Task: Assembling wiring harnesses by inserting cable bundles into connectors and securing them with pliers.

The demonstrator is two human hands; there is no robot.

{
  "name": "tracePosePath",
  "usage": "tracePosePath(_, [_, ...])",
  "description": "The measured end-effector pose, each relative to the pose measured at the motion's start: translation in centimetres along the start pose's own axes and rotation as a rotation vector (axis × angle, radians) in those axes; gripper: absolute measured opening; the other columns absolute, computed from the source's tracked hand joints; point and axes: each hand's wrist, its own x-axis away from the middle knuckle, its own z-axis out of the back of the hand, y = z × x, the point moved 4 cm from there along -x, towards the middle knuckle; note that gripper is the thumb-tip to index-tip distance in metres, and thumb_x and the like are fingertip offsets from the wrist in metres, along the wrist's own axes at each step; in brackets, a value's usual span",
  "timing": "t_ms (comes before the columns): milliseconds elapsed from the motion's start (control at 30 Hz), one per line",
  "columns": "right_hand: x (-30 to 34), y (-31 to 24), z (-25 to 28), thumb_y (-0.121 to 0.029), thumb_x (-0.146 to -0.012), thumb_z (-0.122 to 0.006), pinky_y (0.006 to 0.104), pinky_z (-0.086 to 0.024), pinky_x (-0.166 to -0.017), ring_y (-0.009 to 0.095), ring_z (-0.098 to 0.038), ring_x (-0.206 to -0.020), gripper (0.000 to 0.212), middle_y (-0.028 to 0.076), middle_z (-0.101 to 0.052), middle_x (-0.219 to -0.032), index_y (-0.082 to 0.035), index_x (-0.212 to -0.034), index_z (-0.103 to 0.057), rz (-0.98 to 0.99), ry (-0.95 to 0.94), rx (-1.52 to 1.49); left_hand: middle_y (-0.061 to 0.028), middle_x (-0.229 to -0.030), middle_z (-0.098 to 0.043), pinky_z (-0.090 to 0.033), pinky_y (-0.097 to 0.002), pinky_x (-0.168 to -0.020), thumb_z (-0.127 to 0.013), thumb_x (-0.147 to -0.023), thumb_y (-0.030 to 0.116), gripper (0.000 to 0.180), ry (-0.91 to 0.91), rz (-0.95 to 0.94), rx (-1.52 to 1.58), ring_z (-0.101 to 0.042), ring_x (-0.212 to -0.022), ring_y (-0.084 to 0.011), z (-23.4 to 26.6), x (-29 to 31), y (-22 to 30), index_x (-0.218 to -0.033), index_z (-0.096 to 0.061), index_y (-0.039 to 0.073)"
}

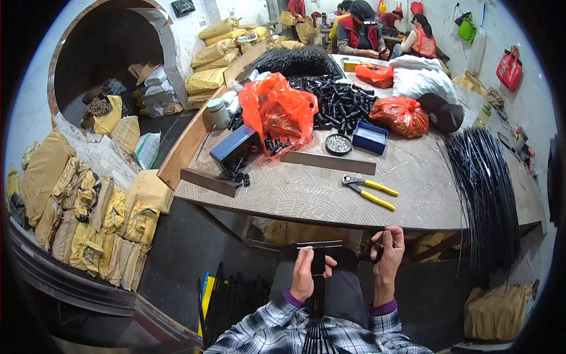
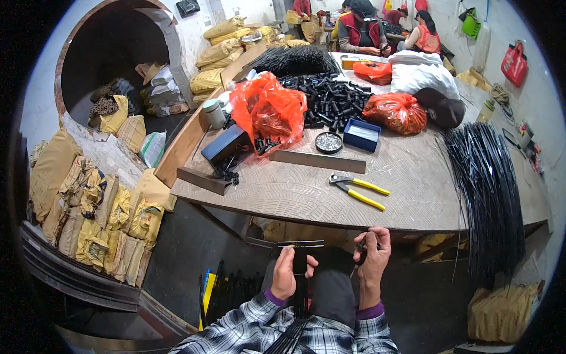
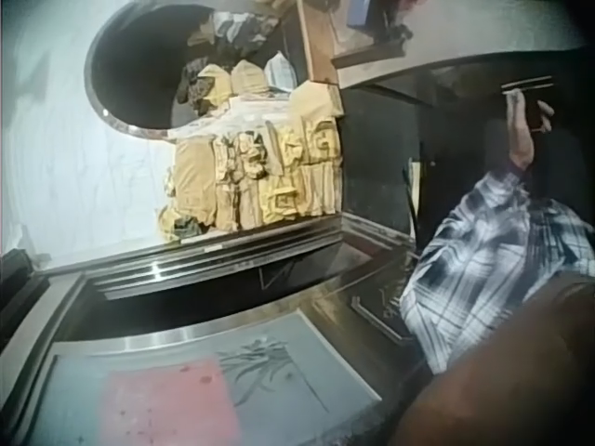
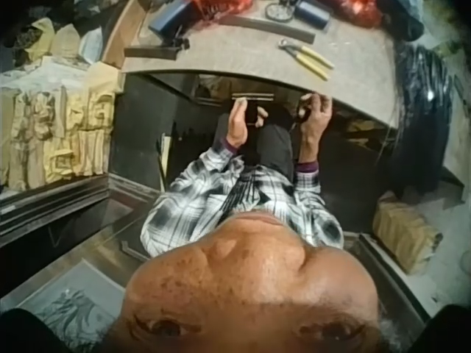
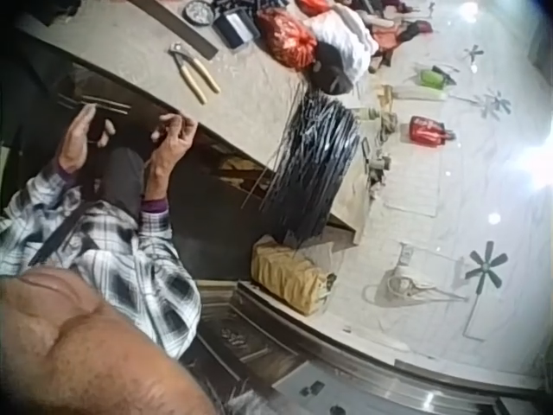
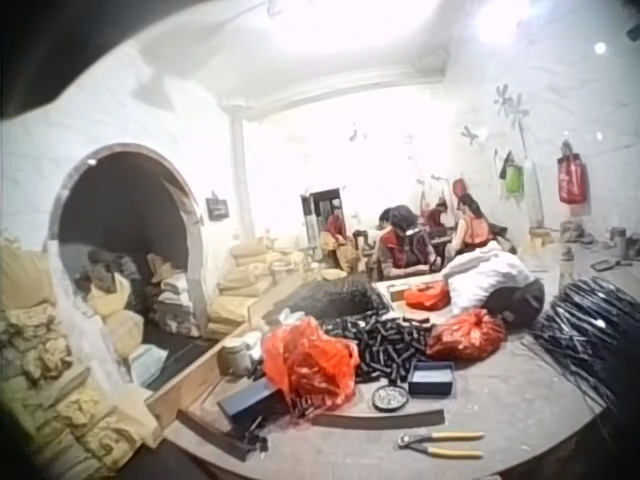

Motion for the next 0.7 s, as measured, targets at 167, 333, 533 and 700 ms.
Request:
tracePosePath(167, [0.2,0.2,-0.2,-0.009,-0.089,-0.05,0.0175,-0.037,-0.037,0.01,-0.053,-0.047,0.01,0.009,-0.06,-0.081,-0.004,-0.098,-0.048,-0.071,-0.047,0.075,-0.0189,-0.091,-0.062,-0.047,-0.0268,-0.057,-0.025,-0.097,0.031,0.031,0.025,0.058,0.003,-0.06,-0.062,-0.0185,-0.7,-0.1,0.2,-0.095,-0.04,0.005])
tracePosePath(333, [-1.9,-1.1,-1.1,-0.011,-0.087,-0.05,0.0172,-0.035,-0.037,0.011,-0.055,-0.05,0.029,0.012,-0.061,-0.09,-0.001,-0.114,-0.049,-0.132,-0.128,0.282,-0.0204,-0.097,-0.061,-0.049,-0.0284,-0.058,-0.025,-0.097,0.033,0.037,0.023,0.047,-0.003,-0.062,-0.066,-0.0221,-1.3,-1.0,0.7,-0.103,-0.043,0.002])
tracePosePath(533, [-4.5,-1.2,-3.2,-0.014,-0.086,-0.053,0.0147,-0.033,-0.044,0.002,-0.041,-0.048,0.027,0.009,-0.065,-0.086,0.0,-0.109,-0.056,-0.127,-0.335,0.373,-0.0222,-0.098,-0.059,-0.052,-0.0294,-0.061,-0.031,-0.097,0.03,0.027,-0.032,0.029,0.016,-0.064,-0.07,-0.024,-1.5,-1.3,0.4,-0.097,-0.036,0.003])
tracePosePath(700, [-4.2,1.8,-2.8,-0.019,-0.083,-0.059,0.0139,-0.033,-0.044,0.001,-0.042,-0.049,0.026,0.008,-0.065,-0.082,-0.001,-0.103,-0.059,-0.29,-0.44,0.213,-0.0237,-0.098,-0.059,-0.053,-0.029,-0.063,-0.038,-0.095,0.019,0.017,-0.03,0.013,0.036,-0.064,-0.073,-0.0237,-2.5,0.1,0.2,-0.097,-0.034,0.003])
